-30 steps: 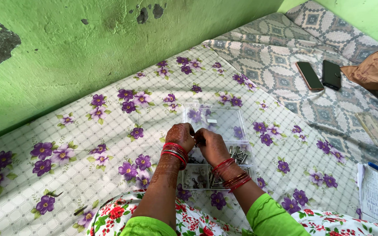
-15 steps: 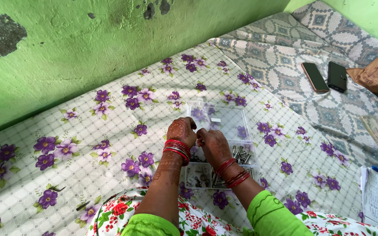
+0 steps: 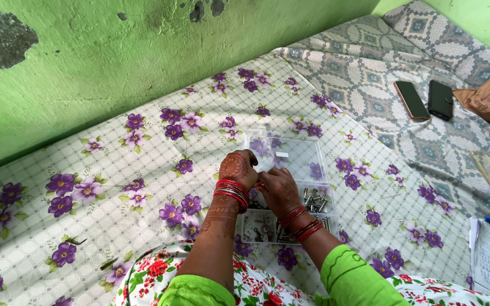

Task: The person sits on a bed and sorts small metal hardware components, such as screws and bolts, from a clear plastic organizer box. They pick up individual pieces, inspect them, and place them into specific compartments within the box.

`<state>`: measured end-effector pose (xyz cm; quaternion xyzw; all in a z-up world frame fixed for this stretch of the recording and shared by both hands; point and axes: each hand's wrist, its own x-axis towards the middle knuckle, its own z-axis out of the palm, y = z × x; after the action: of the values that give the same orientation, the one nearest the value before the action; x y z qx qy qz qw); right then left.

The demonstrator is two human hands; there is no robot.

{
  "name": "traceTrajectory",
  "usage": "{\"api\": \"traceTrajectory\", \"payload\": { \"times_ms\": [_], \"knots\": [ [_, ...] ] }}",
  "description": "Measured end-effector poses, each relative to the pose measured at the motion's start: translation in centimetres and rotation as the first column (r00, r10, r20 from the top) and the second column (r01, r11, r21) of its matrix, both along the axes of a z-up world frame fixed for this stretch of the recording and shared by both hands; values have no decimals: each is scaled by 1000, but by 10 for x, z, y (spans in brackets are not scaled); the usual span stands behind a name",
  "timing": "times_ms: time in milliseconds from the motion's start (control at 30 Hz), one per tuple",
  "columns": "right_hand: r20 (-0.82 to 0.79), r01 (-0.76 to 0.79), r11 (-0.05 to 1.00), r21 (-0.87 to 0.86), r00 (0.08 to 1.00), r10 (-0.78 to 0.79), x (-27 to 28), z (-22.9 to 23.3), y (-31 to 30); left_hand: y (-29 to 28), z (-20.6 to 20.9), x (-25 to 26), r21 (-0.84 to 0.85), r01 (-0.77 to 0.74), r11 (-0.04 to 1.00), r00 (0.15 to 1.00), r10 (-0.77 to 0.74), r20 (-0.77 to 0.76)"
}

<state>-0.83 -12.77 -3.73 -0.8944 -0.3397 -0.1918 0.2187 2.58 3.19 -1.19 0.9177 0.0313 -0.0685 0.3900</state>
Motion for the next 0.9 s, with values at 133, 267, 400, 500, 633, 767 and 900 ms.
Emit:
{"api": "traceTrajectory", "payload": {
  "times_ms": [133,267,400,500,633,767,900],
  "knots": [
    [23,-10,1000,-10,1000,10,1,-6,-3,0,8,-1,-5,20,1000,999,-20,-51],
    [36,-9,1000,22,999,9,3,-12,-4,1,14,-3,-10,20,1000,995,-21,-93],
    [29,3,994,105,1000,-6,3,-8,-7,1,12,-2,2,16,1000,997,-16,-70],
    [-7,49,993,107,999,-49,2,3,-8,0,6,-2,-3,2,1000,1000,-2,-14],
    [11,77,997,26,997,-77,-4,19,-1,0,5,-1,9,11,1000,999,-10,-34],
    [-16,111,991,70,994,-110,-5,22,0,2,8,-5,14,-1,1000,999,2,-47],
    [-130,102,995,3,986,-101,-1,26,-13,0,8,-5,54,30,998,996,-25,-88]
  ]
}}
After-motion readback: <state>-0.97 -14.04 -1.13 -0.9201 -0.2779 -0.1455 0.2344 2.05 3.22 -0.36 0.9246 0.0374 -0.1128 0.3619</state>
